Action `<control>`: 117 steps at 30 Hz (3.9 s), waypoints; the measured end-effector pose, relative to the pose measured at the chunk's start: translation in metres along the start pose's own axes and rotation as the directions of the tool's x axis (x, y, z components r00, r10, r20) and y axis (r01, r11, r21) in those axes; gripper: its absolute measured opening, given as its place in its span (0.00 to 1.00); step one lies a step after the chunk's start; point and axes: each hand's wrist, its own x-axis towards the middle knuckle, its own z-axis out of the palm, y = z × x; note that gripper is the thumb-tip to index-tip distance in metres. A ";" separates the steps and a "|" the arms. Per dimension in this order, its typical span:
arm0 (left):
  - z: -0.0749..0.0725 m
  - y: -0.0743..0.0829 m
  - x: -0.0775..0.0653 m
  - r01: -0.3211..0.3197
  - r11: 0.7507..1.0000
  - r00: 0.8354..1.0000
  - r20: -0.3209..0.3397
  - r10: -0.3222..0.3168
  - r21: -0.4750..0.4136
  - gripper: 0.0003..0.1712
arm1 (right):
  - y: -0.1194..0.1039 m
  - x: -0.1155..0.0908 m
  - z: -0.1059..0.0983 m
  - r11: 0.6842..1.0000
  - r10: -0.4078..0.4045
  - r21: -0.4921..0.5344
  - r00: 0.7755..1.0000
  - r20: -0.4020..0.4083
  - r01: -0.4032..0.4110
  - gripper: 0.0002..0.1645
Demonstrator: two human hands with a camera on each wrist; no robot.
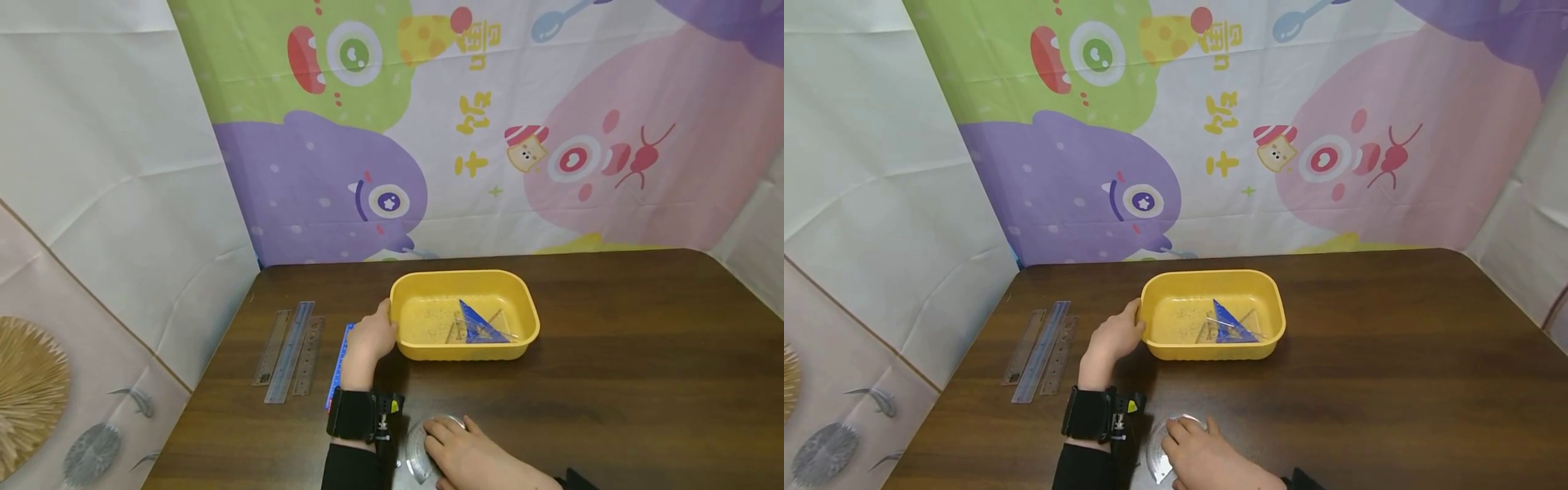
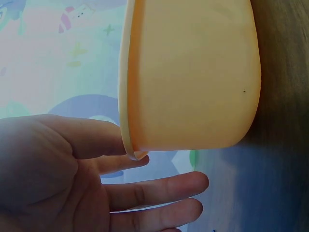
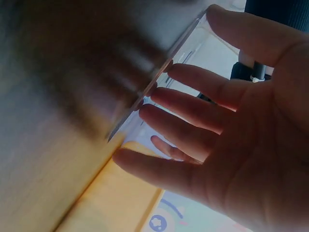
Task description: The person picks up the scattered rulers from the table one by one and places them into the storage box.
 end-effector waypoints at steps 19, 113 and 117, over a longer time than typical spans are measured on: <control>0.001 -0.001 0.001 -0.006 1.000 1.000 -0.001 0.006 0.012 0.30 | 0.002 -0.003 -0.001 1.000 0.024 -0.001 1.000 -0.014 -0.024 0.28; 0.001 0.001 0.000 -0.001 1.000 1.000 0.015 0.001 0.002 0.30 | 0.110 -0.026 -0.037 0.968 0.158 -0.039 0.717 -0.679 -0.249 0.23; 0.002 0.000 0.000 0.003 1.000 1.000 0.014 -0.004 0.006 0.30 | 0.112 -0.025 -0.036 0.966 0.157 -0.044 0.712 -0.685 -0.255 0.22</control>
